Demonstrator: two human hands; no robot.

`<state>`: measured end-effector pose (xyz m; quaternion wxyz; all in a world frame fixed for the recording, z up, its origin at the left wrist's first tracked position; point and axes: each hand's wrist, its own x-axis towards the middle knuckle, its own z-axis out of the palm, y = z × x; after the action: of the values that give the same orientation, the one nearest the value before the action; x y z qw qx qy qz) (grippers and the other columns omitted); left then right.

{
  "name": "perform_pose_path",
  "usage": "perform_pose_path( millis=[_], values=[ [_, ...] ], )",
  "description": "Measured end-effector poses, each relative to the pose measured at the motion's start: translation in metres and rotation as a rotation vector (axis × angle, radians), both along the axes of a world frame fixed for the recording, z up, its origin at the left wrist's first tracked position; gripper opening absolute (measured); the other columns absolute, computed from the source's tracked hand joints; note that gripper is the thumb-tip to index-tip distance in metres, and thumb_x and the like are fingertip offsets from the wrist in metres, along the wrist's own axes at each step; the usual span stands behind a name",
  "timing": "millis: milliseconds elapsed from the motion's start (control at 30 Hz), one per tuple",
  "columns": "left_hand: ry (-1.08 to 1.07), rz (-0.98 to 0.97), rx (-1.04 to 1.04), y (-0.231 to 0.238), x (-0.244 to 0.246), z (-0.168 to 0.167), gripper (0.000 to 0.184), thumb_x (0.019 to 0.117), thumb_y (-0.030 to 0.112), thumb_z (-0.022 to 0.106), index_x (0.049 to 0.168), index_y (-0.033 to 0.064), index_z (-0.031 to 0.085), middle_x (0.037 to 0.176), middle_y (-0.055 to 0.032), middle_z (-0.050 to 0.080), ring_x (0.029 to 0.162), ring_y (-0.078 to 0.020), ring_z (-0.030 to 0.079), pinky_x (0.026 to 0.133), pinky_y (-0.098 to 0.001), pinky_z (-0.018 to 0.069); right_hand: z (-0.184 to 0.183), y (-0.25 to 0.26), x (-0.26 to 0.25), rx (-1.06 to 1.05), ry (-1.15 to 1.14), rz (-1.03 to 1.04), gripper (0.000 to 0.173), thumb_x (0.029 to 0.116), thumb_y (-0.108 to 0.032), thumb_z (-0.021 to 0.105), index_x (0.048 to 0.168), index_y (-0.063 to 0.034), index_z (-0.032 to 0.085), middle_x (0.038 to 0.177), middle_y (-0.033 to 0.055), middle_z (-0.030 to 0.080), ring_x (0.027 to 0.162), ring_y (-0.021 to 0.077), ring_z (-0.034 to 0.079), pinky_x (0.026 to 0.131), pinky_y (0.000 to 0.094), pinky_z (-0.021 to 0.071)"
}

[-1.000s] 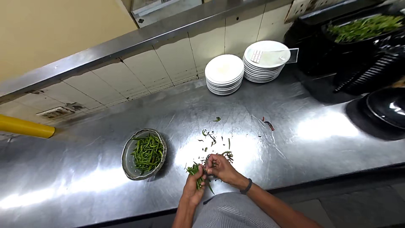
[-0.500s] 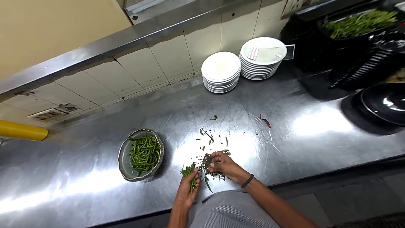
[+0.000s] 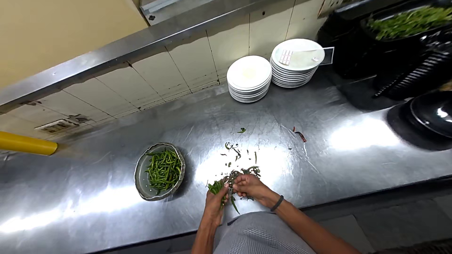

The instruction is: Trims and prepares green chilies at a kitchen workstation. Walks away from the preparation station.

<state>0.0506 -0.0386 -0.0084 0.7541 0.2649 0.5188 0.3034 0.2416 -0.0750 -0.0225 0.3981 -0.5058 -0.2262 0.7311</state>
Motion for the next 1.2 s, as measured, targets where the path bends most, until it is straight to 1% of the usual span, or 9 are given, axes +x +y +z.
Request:
perform_pose_path(
  millis=[133,400,567,733,800,900,933,1067,1200],
  values=[
    [0.05,-0.057,0.004,-0.003,0.001,-0.003,0.036,0.091,0.006,0.076,0.122,-0.0039,0.061,0.087,-0.0125,0.066,0.065,-0.0132,0.061,0.058,-0.0253,0.0533,-0.001,0.0,-0.001,0.062,-0.107,0.061,0.023,0.0912,-0.005,0.072,0.113,-0.0005,0.07,0.093,0.0054,0.07,0.077,0.0124,0.067,0.073,0.0283,0.0577],
    [0.101,0.036,0.052,-0.007,0.006,-0.001,0.029,0.0922,0.005,0.074,0.115,-0.0062,0.061,0.088,-0.0146,0.067,0.069,-0.0163,0.062,0.062,-0.0284,0.0554,-0.003,-0.002,-0.006,0.106,-0.341,0.174,0.026,0.0906,-0.028,0.078,0.098,-0.0044,0.073,0.074,0.0003,0.069,0.061,0.0082,0.061,0.06,0.0264,0.0528],
    [-0.392,0.185,-0.284,-0.011,-0.002,-0.008,0.01,0.1044,0.013,0.055,0.102,0.0041,0.06,0.08,-0.0091,0.065,0.063,-0.0139,0.063,0.059,-0.0268,0.0566,0.01,0.005,-0.003,0.697,-0.695,0.327,0.021,0.0998,-0.025,0.062,0.097,-0.0073,0.073,0.092,0.0057,0.07,0.086,0.0168,0.067,0.082,0.0396,0.0547],
    [-0.488,0.467,-0.355,0.004,-0.02,-0.016,0.03,0.106,0.024,0.052,0.086,0.0042,0.062,0.07,-0.0066,0.063,0.058,-0.0156,0.064,0.058,-0.0295,0.0596,0.021,0.004,-0.014,0.844,-0.492,0.194,0.02,0.1011,-0.023,0.062,0.094,-0.0078,0.073,0.091,0.0025,0.069,0.083,0.0095,0.065,0.077,0.0288,0.0546],
    [-0.507,0.485,-0.293,0.014,-0.035,-0.012,0.028,0.1063,0.027,0.053,0.091,0.0054,0.063,0.077,-0.0067,0.066,0.063,-0.0149,0.067,0.06,-0.0277,0.0604,0.016,0.005,-0.012,0.711,-0.667,0.192,0.021,0.1024,-0.024,0.06,0.101,-0.0103,0.076,0.095,0.0021,0.071,0.085,0.0111,0.067,0.08,0.0311,0.0558],
    [-0.477,0.502,-0.303,0.018,-0.049,-0.001,0.024,0.1063,0.022,0.051,0.106,0.0028,0.066,0.097,-0.0131,0.073,0.077,-0.0188,0.073,0.066,-0.03,0.0626,0.005,0.008,-0.006,0.515,-1.093,0.501,0.038,0.1025,-0.017,0.056,0.139,-0.0176,0.063,0.128,0.0095,0.067,0.118,0.0271,0.064,0.102,0.0477,0.0515],
    [-0.456,0.509,-0.311,0.019,-0.051,0.001,0.022,0.1058,0.018,0.051,0.108,0.0015,0.065,0.1,-0.0146,0.072,0.08,-0.0203,0.074,0.068,-0.031,0.0632,-0.001,0.009,-0.008,0.519,-1.132,0.57,0.041,0.1009,-0.015,0.058,0.142,-0.0187,0.061,0.132,0.0104,0.065,0.123,0.0297,0.061,0.104,0.0498,0.0498],
    [-0.401,0.492,-0.31,0.012,-0.049,-0.001,0.017,0.1046,0.011,0.052,0.1,-0.0009,0.063,0.091,-0.0152,0.071,0.08,-0.0222,0.073,0.073,-0.033,0.0633,-0.018,0.009,-0.023,0.852,-1.046,0.876,0.022,0.0974,-0.001,0.058,0.114,-0.0076,0.071,0.117,0.0165,0.067,0.117,0.0371,0.06,0.099,0.0555,0.0489],
    [-0.505,0.453,-0.312,0.004,-0.041,-0.001,0.015,0.1037,0.01,0.054,0.102,-0.0015,0.063,0.09,-0.0146,0.07,0.081,-0.0216,0.073,0.077,-0.0323,0.0633,-0.03,0.011,-0.037,1.014,-1.226,1.096,0.013,0.0913,0.005,0.061,0.1,-0.0009,0.068,0.114,0.0197,0.064,0.115,0.0402,0.058,0.099,0.0604,0.0443]
  ],
)
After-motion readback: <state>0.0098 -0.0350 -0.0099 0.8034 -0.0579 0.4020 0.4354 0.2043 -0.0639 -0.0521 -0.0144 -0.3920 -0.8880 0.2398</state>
